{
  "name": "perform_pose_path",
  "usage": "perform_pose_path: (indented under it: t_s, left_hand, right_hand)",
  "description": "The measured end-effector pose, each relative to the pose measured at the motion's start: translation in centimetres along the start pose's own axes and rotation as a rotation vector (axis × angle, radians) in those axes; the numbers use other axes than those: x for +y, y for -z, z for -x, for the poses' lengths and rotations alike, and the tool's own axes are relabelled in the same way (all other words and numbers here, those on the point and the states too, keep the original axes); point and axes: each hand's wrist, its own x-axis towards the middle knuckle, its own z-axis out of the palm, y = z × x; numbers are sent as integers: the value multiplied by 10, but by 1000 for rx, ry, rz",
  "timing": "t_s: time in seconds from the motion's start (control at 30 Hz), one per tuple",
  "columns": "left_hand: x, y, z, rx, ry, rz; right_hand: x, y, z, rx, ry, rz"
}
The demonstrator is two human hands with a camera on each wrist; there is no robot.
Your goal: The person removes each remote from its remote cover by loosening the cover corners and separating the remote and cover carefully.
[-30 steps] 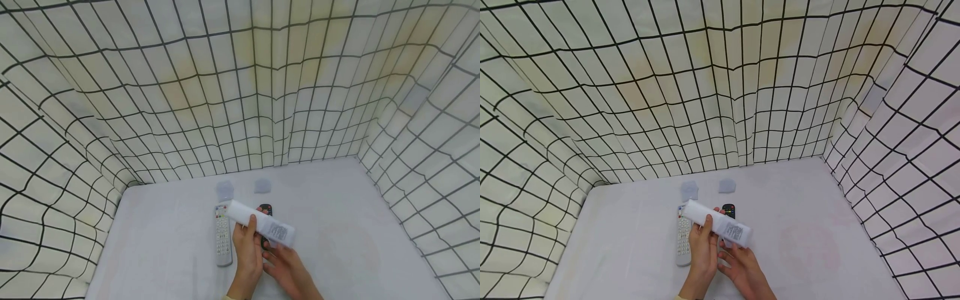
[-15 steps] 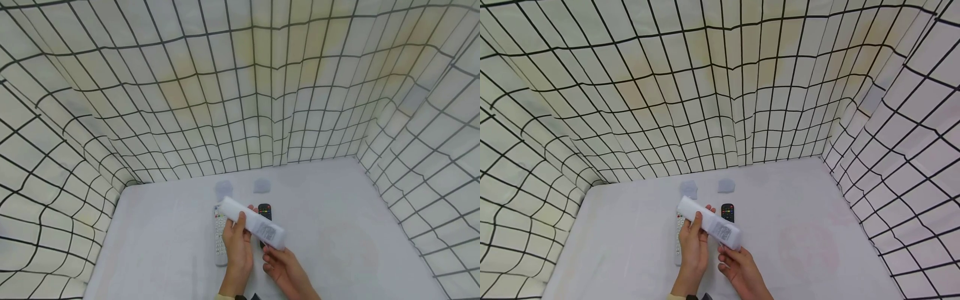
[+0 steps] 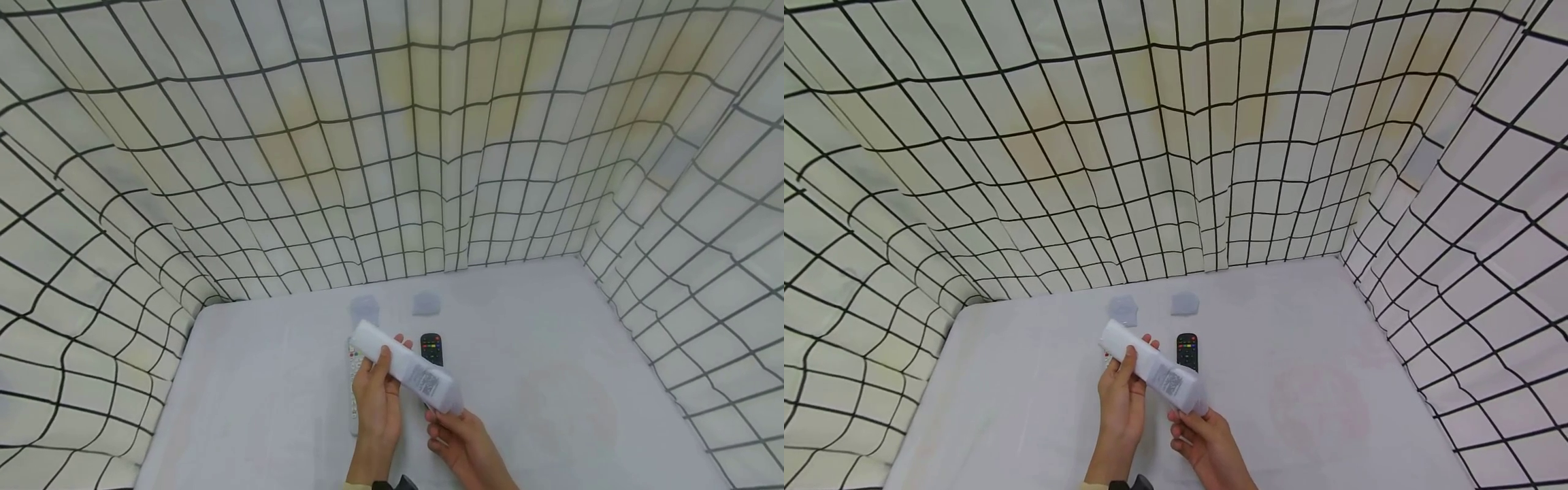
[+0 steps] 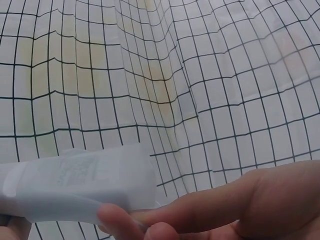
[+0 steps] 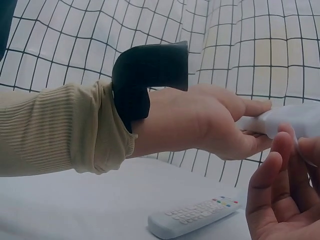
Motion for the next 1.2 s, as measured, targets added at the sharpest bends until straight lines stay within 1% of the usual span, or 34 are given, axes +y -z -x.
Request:
perform_pose_path:
  t_s: [0.13,0.3,0.37,0.47,0.57,0.63,0.7,0.8,0.87,0.93,1.0,1.2]
  left_hand:
    - [0,1,-1,-7,4,-2]
    - [-1,2,-2,-20,12,-29]
    - [-2,2,-3,-32,15,-35]
    - [-1,0,-3,-58,12,-40]
    - [-1,-1,-2,-83,16,-43]
    - [-1,-2,-1,-87,20,-43]
    - [-1,-2,0,-86,24,-45]
    - [0,-1,0,-80,30,-47]
    - [0,0,1,-76,33,-50]
    - [1,1,1,-72,37,-48]
    - [1,2,2,-70,43,-51]
    - [1,2,2,-81,55,-53]
  right_hand:
    - [1,2,1,31,14,50]
    - [-1,6,-1,73,81,181]
    - [-3,7,-2,74,111,239]
    - [-8,10,-4,53,129,289]
    - [-11,14,-9,30,143,269]
    - [-11,15,-11,15,164,216]
    - [-13,17,-11,-38,199,147]
    - [-19,15,-8,-47,247,95]
    - [-23,14,-7,-30,265,109]
    - [-26,12,-8,41,263,161]
    - [-28,12,-9,70,261,201]
    - [-30,15,-9,127,256,277]
